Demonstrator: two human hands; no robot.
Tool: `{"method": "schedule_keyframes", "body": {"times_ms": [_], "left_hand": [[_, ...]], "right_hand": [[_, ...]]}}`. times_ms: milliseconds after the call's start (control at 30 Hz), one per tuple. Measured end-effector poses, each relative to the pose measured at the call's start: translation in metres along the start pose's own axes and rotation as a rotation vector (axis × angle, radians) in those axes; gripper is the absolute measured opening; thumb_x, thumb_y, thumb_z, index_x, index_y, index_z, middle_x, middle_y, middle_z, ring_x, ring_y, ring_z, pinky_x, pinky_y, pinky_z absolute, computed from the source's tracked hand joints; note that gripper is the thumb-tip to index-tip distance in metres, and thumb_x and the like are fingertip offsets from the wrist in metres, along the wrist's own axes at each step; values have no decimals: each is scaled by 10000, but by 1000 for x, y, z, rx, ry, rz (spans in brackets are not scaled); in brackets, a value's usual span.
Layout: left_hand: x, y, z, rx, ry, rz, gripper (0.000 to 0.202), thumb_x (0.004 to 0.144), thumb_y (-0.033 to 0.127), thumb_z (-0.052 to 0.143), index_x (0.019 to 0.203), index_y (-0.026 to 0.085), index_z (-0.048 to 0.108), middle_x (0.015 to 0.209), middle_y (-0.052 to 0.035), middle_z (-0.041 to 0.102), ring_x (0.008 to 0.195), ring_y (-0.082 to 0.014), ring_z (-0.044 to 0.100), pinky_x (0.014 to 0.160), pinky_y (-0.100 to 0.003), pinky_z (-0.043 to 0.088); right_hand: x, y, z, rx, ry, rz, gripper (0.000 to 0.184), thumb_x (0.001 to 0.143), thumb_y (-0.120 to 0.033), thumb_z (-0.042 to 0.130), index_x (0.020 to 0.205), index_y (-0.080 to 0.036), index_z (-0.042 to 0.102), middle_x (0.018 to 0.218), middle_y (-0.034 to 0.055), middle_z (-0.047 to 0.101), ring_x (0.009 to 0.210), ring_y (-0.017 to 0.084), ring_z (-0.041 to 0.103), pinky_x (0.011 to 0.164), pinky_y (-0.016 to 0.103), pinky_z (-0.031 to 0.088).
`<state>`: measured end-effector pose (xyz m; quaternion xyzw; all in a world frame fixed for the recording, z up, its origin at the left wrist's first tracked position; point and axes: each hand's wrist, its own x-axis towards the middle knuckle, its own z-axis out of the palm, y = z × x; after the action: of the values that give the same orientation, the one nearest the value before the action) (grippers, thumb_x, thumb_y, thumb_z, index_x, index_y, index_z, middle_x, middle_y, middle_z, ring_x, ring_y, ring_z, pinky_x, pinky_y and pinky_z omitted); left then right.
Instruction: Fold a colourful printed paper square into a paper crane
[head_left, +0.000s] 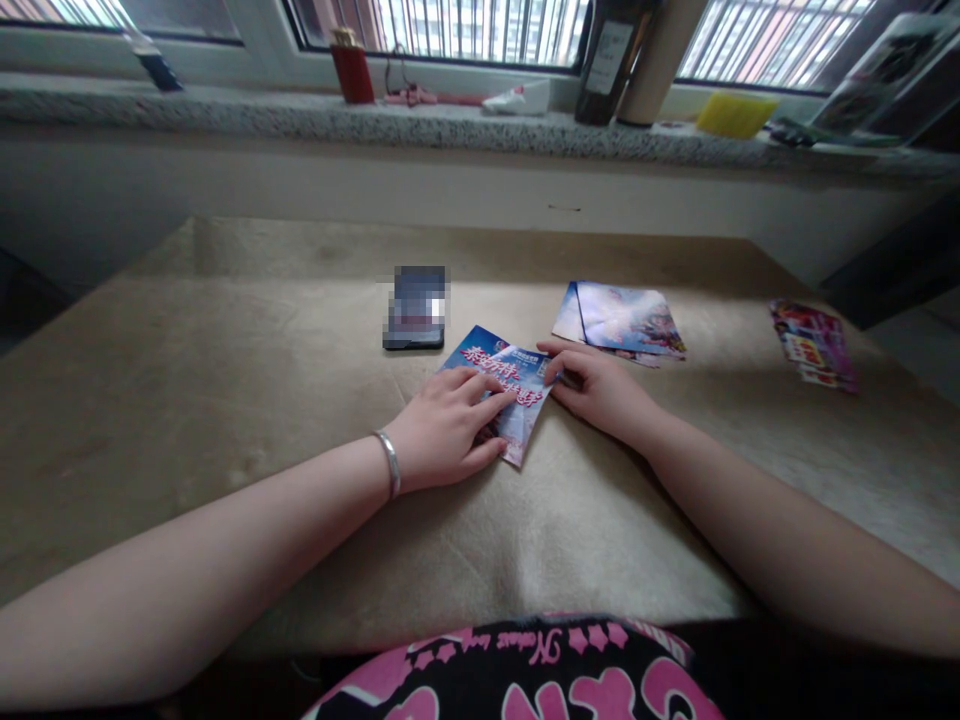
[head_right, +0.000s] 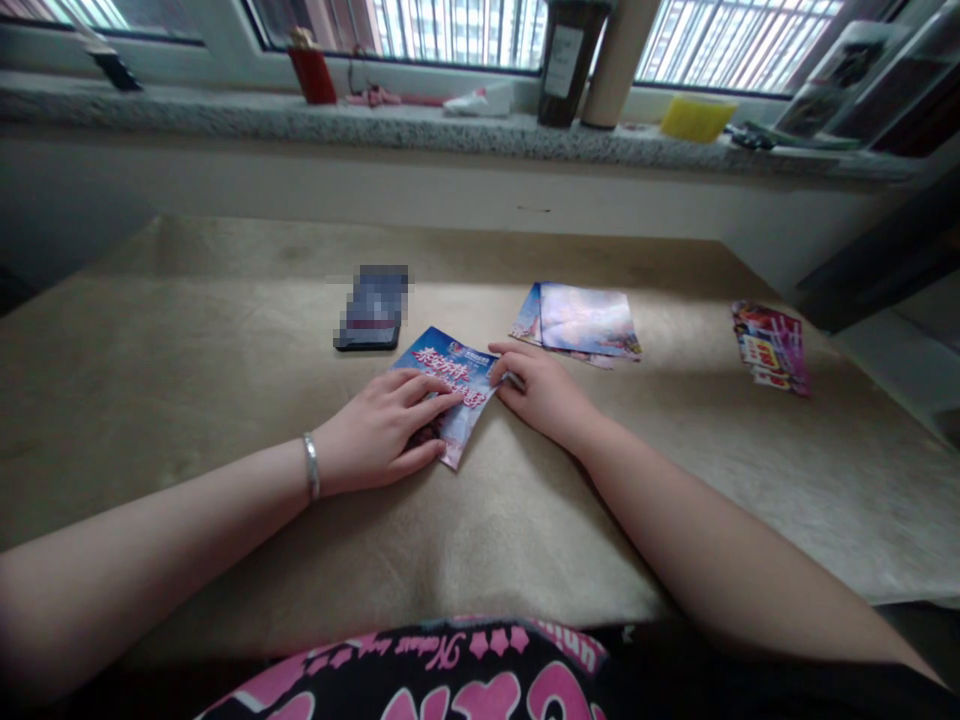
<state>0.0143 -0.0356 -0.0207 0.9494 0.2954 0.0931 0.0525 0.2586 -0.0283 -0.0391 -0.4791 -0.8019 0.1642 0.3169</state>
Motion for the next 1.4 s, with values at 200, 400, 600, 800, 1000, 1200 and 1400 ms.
{"method": "schedule_keyframes", "body": {"times_ms": [200, 400, 600, 800, 1000, 1200, 1400], "left_hand": [[-1, 0, 0, -9, 5, -16, 473, 878, 447, 485, 1306, 247, 508, 1279, -76, 509, 1195, -288, 419, 1075, -473, 319], [-2, -2, 3, -5, 13, -6, 489, 876, 454, 486, 1310, 231, 508, 1260, -77, 511, 1191, -285, 413, 1082, -455, 317], [0, 0, 1, 7, -1, -6, 487, 885, 462, 479, 1308, 222, 512, 1264, -79, 511, 1189, -281, 415, 1074, -443, 327], [2, 0, 1, 14, -1, -10, 470, 900, 467, 465, 1296, 219, 515, 1256, -80, 522, 1172, -274, 429, 1065, -441, 340], [3, 0, 2, -3, 8, -7, 454, 911, 437, 456, 1295, 204, 518, 1271, -84, 519, 1178, -272, 429, 1064, -443, 341], [3, 0, 2, -17, 19, 22, 503, 884, 462, 478, 1312, 199, 501, 1307, -91, 499, 1231, -281, 405, 1097, -464, 299], [3, -2, 3, -7, 12, 4, 576, 842, 531, 526, 1319, 212, 489, 1344, -96, 484, 1264, -293, 401, 1133, -503, 230]], "right_hand": [[2, 1, 5, 134, 2, 108, 72, 791, -201, 597, 859, -209, 617, 1229, 99, 619, 1135, 210, 588, 1003, 425, 433], [5, -5, 1, 74, 1, 99, 85, 832, -258, 554, 864, -229, 628, 918, 39, 679, 891, 207, 627, 843, 386, 495], [5, -6, 0, 69, 29, 164, 103, 822, -290, 555, 804, -210, 617, 805, 30, 664, 777, 190, 608, 720, 337, 489], [7, -5, 1, 59, 84, 171, 105, 815, -285, 565, 770, -211, 624, 811, 33, 667, 795, 198, 608, 749, 357, 482], [6, -3, 5, 213, 147, 237, 104, 811, -305, 592, 844, -212, 626, 867, 29, 673, 759, 173, 624, 716, 345, 506], [6, -6, 7, 433, 300, 283, 312, 697, -316, 707, 941, -223, 537, 705, -48, 547, 624, 120, 565, 594, 277, 492], [5, -8, 6, 538, 274, 351, 325, 674, -345, 729, 931, -222, 573, 668, -43, 545, 615, 130, 574, 554, 277, 510]]}}
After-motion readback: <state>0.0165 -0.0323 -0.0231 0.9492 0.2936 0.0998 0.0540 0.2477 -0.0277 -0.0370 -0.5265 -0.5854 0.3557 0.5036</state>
